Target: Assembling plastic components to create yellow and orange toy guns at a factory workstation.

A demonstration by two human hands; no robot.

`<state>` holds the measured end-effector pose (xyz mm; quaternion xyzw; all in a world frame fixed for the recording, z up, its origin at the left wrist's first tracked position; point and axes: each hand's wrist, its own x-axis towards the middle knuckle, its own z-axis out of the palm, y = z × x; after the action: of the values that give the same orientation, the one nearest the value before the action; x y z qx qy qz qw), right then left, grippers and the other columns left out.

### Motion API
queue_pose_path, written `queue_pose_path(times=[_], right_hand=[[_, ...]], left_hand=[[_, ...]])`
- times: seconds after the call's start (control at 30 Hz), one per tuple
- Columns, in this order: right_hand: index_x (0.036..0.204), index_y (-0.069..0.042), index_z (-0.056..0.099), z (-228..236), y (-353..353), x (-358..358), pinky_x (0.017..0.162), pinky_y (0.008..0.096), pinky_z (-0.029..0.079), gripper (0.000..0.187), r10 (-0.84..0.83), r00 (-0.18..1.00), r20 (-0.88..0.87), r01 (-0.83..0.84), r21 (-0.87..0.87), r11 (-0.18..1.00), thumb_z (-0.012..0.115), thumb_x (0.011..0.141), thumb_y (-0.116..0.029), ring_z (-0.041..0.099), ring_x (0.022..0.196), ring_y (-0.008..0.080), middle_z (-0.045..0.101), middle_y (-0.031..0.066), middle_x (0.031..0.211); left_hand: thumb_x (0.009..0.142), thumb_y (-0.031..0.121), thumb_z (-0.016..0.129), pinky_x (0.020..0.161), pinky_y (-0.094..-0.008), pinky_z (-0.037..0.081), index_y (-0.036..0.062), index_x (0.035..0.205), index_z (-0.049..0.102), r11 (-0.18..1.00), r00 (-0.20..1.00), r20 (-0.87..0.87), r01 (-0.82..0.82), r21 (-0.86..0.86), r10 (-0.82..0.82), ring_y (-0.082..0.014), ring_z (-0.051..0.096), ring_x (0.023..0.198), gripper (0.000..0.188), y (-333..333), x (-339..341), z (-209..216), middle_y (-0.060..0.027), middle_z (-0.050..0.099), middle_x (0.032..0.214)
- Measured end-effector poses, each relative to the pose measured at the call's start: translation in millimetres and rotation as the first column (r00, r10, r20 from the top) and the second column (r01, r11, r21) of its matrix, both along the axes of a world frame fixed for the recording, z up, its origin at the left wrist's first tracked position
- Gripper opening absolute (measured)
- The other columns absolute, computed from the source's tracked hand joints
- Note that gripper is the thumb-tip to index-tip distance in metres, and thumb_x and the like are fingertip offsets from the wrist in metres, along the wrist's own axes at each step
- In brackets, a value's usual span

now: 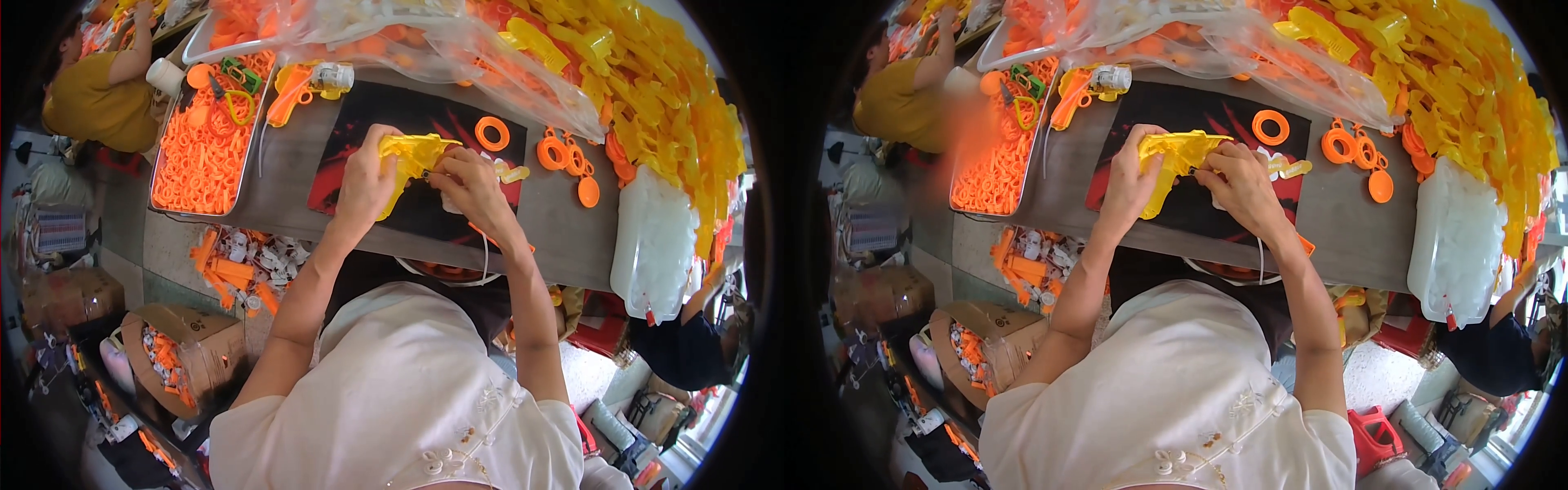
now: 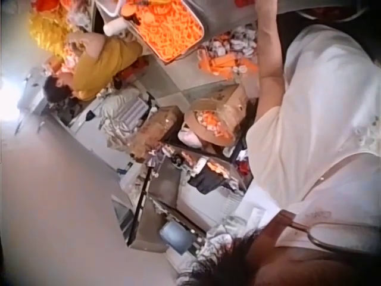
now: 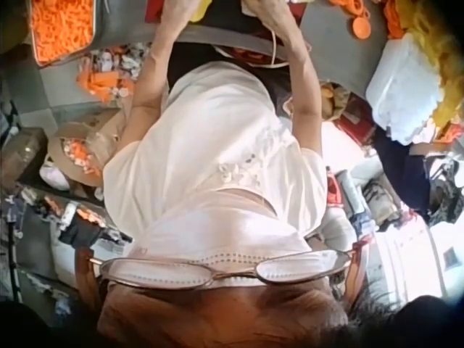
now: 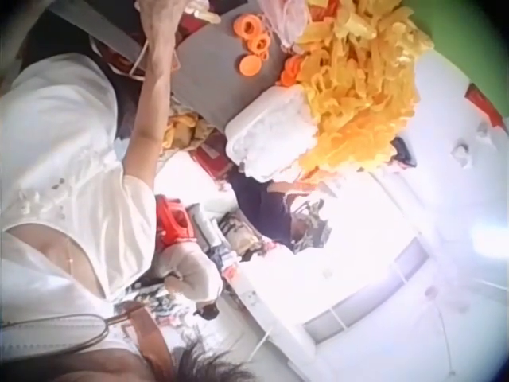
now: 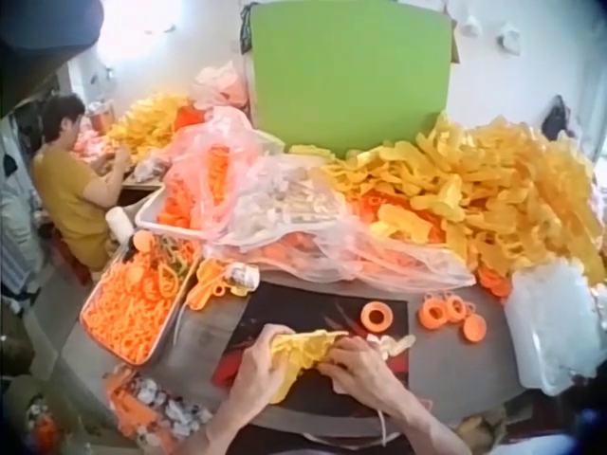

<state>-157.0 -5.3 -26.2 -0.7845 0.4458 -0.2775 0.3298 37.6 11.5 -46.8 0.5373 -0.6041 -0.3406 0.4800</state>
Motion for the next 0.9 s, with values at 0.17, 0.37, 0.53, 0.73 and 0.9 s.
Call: queue_pose_path(times=[0.17,0.37,0.53,0.73,0.9], right_hand=[[0.082,-0.001,0.069,1.4,0.2,2.2,0.085,0.0418,0.04,0.015,-0.022,0.999,-0.044,0.021,-0.026,0.999,0.069,0.08,-0.016,0.059,0.091,0.0275,0.065,0.0091,0.088],[0.075,0.004,0.065,2.4,1.8,6.8,0.071,0.0379,0.048,0.012,-0.043,0.995,-0.091,0.029,-0.147,0.989,0.063,0.077,-0.008,0.061,0.077,0.03,0.062,0.0147,0.086],[0.076,0.002,0.068,-2.4,-2.3,2.1,0.07,0.0429,0.047,0.014,-0.033,0.999,0.017,0.032,0.055,0.998,0.068,0.078,-0.012,0.063,0.08,0.033,0.065,0.013,0.086],[0.083,-0.001,0.071,7.5,-21.6,14.3,0.061,0.0364,0.048,0.021,0.039,0.983,-0.18,-0.014,0.138,0.99,0.073,0.081,-0.022,0.064,0.065,0.0291,0.066,0.0125,0.074],[0.08,-0.003,0.073,3.4,-35.5,24.4,0.065,0.0427,0.051,0.024,-0.004,0.968,-0.251,0.02,0.06,0.998,0.074,0.079,-0.027,0.065,0.068,0.0331,0.066,0.0132,0.067]], left_hand=[[0.088,-0.008,0.055,0.072,-0.0457,0.051,0.003,0.111,0.051,0.999,0.995,0.101,-0.015,-0.052,0.02,-0.0436,0.064,0.089,0.026,5.3,-9.9,11.2,-0.0219,0.063,0.092],[0.085,-0.01,0.056,0.07,-0.048,0.05,0.0032,0.11,0.05,0.98,0.971,0.228,-0.031,-0.197,0.077,-0.0448,0.063,0.088,0.029,8.6,-15.9,16.1,-0.0221,0.063,0.091],[0.091,-0.005,0.053,0.076,-0.0417,0.051,0.0023,0.113,0.05,0.98,0.929,0.352,-0.047,-0.195,0.114,-0.0405,0.065,0.09,0.024,17.8,-26.2,23.9,-0.019,0.063,0.098],[0.088,-0.004,0.057,0.078,-0.0429,0.051,0.005,0.116,0.051,0.893,0.901,-0.426,0.128,0.431,0.076,-0.0377,0.066,0.091,0.03,-3.4,12.5,0.5,-0.0182,0.062,0.101],[0.081,0.005,0.071,0.09,-0.0452,0.042,0.0082,0.116,0.055,0.899,0.741,0.545,-0.182,-0.399,0.392,-0.0349,0.056,0.102,0.038,2.0,0.1,9.2,-0.0129,0.058,0.105]])
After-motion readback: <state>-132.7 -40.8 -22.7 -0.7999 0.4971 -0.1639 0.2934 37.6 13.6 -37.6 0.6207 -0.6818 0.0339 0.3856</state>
